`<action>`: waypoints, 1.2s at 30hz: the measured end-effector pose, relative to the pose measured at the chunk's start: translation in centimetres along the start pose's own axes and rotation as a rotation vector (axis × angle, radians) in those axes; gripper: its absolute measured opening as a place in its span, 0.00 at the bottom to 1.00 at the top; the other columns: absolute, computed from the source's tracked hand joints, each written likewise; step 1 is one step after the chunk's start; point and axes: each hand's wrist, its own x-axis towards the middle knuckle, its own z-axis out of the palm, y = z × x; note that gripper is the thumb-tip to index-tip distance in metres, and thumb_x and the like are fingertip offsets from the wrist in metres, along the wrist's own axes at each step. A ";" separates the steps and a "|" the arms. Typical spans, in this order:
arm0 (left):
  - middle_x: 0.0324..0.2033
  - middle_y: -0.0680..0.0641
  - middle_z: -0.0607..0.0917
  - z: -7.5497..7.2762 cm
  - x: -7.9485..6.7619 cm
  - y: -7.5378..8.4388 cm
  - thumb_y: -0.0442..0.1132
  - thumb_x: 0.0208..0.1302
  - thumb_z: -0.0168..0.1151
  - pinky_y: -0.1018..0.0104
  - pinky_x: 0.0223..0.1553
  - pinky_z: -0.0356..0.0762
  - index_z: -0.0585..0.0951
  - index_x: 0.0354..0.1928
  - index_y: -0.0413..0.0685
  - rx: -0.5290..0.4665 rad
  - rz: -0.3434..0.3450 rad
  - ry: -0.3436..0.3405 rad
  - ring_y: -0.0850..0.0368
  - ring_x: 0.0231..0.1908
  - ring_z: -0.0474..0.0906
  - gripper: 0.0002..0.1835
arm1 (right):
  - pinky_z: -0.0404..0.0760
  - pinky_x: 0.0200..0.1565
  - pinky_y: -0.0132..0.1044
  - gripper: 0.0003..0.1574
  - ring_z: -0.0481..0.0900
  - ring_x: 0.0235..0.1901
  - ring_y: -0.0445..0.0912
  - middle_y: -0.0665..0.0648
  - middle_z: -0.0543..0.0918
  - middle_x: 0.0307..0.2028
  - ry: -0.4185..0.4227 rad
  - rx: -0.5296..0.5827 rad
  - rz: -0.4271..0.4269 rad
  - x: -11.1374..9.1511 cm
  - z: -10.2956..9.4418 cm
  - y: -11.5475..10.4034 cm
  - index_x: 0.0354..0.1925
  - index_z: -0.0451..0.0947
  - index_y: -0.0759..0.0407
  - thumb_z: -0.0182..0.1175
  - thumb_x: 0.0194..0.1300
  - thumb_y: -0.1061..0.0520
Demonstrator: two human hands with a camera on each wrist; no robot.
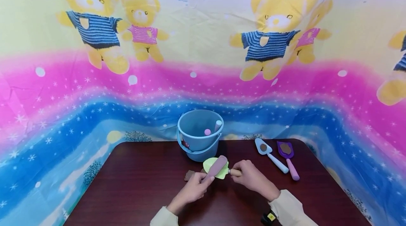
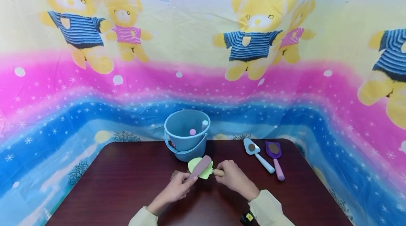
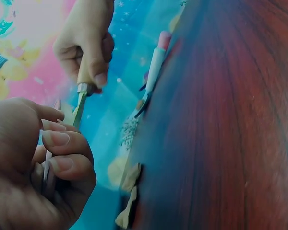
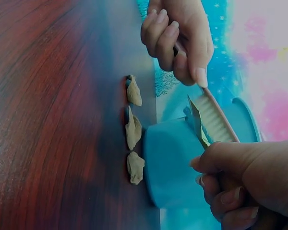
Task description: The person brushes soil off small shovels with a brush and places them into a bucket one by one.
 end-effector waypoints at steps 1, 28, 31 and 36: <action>0.12 0.55 0.67 0.2 0.0 0.1 0.46 0.78 0.56 0.74 0.14 0.61 0.73 0.34 0.26 -0.006 -0.004 -0.004 0.67 0.11 0.61 0.24 | 0.71 0.24 0.30 0.09 0.67 0.18 0.34 0.42 0.71 0.16 0.001 -0.002 0.000 0.0 0.0 -0.1 0.25 0.83 0.53 0.72 0.59 0.63; 0.12 0.56 0.67 -0.2 0.1 0.1 0.46 0.78 0.54 0.73 0.15 0.61 0.72 0.30 0.37 0.079 -0.005 0.006 0.65 0.11 0.62 0.20 | 0.74 0.26 0.30 0.02 0.70 0.20 0.34 0.42 0.77 0.19 0.024 -0.014 -0.028 -0.1 -0.1 -0.6 0.32 0.87 0.60 0.73 0.58 0.64; 0.12 0.56 0.67 -0.5 0.1 -0.1 0.46 0.78 0.54 0.73 0.15 0.62 0.71 0.27 0.43 0.102 -0.001 0.024 0.66 0.12 0.62 0.20 | 0.74 0.27 0.30 0.03 0.69 0.20 0.33 0.41 0.76 0.19 0.033 -0.013 -0.039 -0.2 -0.1 -0.5 0.31 0.87 0.61 0.73 0.57 0.65; 0.11 0.58 0.68 -1.1 0.2 -0.5 0.47 0.78 0.55 0.74 0.14 0.63 0.73 0.26 0.37 0.161 0.007 0.071 0.68 0.11 0.64 0.23 | 0.74 0.28 0.30 0.03 0.69 0.20 0.33 0.41 0.76 0.19 0.039 -0.013 -0.039 -0.3 -0.2 -0.5 0.31 0.87 0.58 0.72 0.58 0.64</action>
